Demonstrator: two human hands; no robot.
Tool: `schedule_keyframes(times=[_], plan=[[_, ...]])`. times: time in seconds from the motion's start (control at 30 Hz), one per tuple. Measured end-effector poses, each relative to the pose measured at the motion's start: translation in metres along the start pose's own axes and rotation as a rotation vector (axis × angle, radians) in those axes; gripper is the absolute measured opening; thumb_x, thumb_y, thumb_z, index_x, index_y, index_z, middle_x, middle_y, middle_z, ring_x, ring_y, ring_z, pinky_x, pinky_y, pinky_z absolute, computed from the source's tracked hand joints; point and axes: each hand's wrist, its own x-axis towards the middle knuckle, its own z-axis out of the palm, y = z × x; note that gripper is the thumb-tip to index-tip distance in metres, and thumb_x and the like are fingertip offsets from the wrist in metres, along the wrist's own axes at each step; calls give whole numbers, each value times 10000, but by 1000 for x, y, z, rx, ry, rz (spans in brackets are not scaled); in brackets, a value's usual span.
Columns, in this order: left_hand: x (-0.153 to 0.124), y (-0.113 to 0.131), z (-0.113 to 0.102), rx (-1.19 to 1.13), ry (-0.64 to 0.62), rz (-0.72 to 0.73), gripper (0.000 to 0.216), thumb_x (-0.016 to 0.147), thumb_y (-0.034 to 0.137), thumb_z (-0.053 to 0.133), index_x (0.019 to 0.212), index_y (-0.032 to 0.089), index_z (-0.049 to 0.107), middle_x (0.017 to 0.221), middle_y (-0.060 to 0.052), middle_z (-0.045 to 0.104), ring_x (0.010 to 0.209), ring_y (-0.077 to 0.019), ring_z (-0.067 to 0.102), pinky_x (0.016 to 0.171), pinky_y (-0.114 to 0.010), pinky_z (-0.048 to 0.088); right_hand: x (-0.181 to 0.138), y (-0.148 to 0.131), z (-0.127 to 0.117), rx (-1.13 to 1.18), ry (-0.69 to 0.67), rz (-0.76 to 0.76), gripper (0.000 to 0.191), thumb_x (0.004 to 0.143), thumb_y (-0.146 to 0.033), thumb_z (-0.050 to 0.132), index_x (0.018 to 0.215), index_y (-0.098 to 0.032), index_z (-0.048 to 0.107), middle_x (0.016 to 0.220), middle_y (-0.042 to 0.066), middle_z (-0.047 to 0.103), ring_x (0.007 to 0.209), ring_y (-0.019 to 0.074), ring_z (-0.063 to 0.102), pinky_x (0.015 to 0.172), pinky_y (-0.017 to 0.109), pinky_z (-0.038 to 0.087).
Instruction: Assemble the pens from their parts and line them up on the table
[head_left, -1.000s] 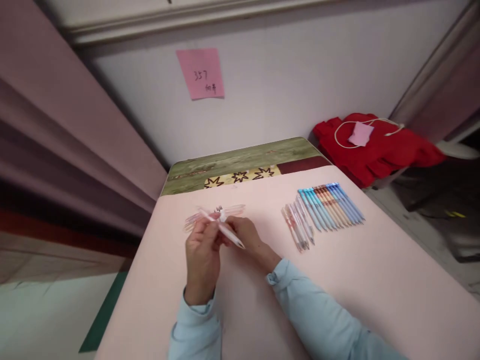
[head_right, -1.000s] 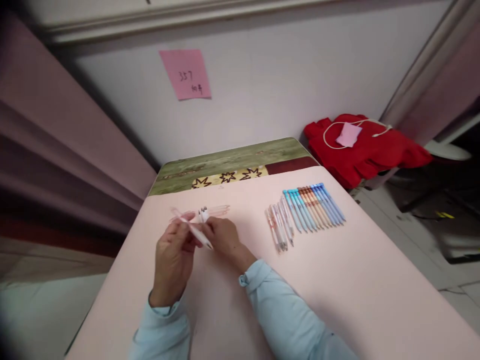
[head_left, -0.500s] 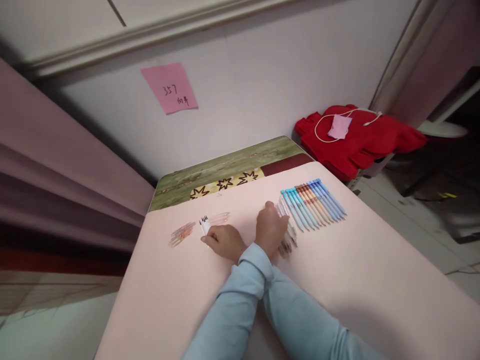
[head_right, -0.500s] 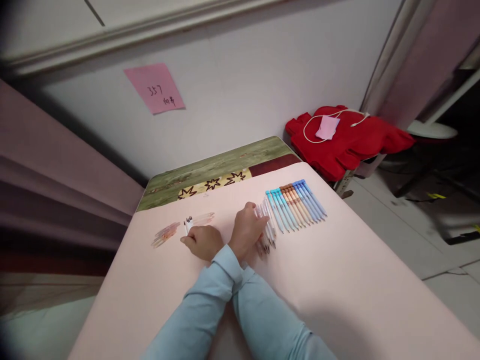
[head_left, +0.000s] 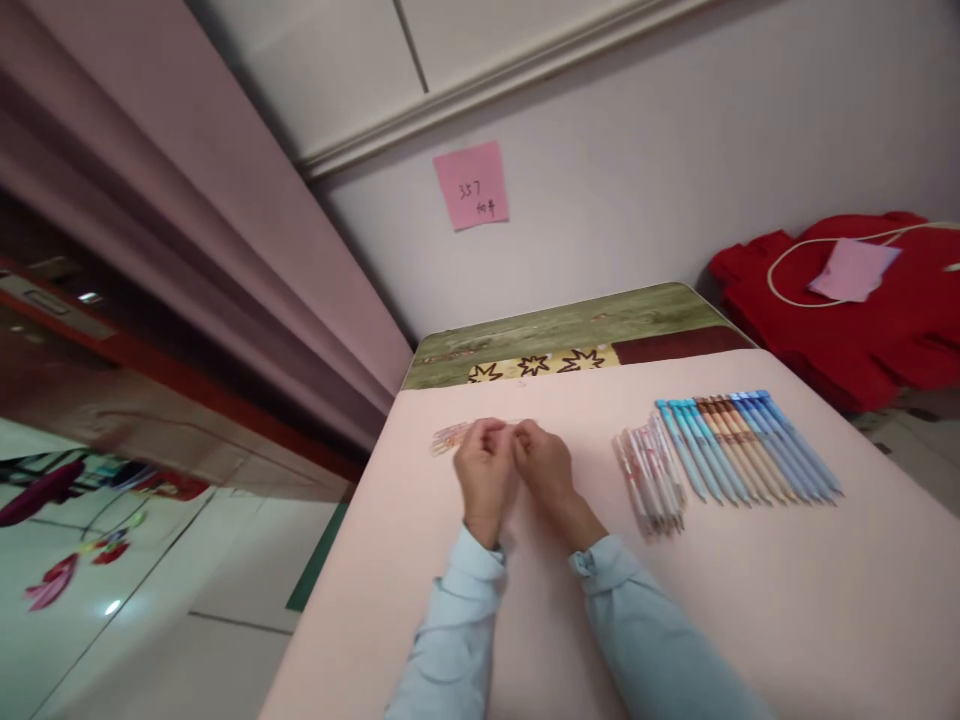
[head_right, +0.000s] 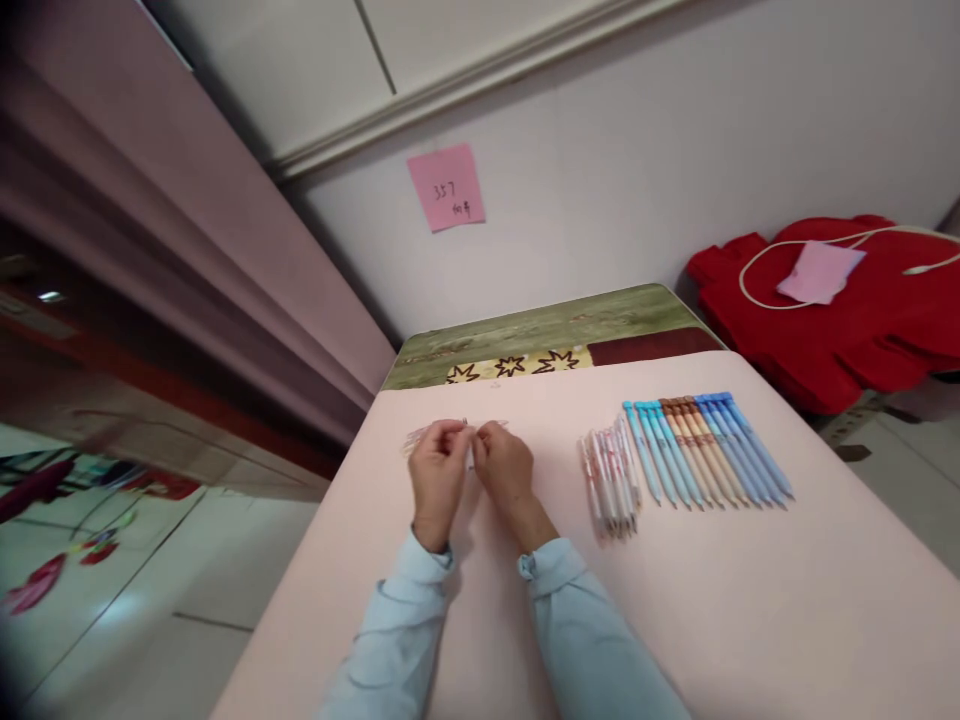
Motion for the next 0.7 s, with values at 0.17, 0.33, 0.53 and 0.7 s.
schedule_keyframes(times=[0.17,0.33,0.53,0.7], plan=[[19,-86,-79,224,359,-129,128,787,321,616,782,197,646,753,-8,612,680,-164,558,699,-308,481,2,5,0,-125,39,80,82,873,-242,613,891,-224,691,865,-2,689,741,144,593,597,232,331],[18,-113,-80,367,262,-14,108,812,243,585,820,202,685,888,-60,616,850,-214,580,829,-364,474,-1,9,-2,-254,10,41,125,907,-254,572,917,-244,696,995,6,678,812,151,603,637,260,342],[17,-114,-72,575,87,39,316,862,227,565,1153,251,685,1089,-102,592,1058,-286,530,929,-457,398,-4,14,-1,-352,-13,-28,193,914,-269,547,1043,-256,689,1107,16,665,928,179,612,683,281,379],[16,-115,-77,593,-8,-1,342,877,246,568,1206,250,659,1151,-115,572,1103,-294,515,940,-459,381,-5,17,1,-395,15,-50,201,897,-285,553,1042,-250,689,1113,20,666,871,170,616,667,282,380]])
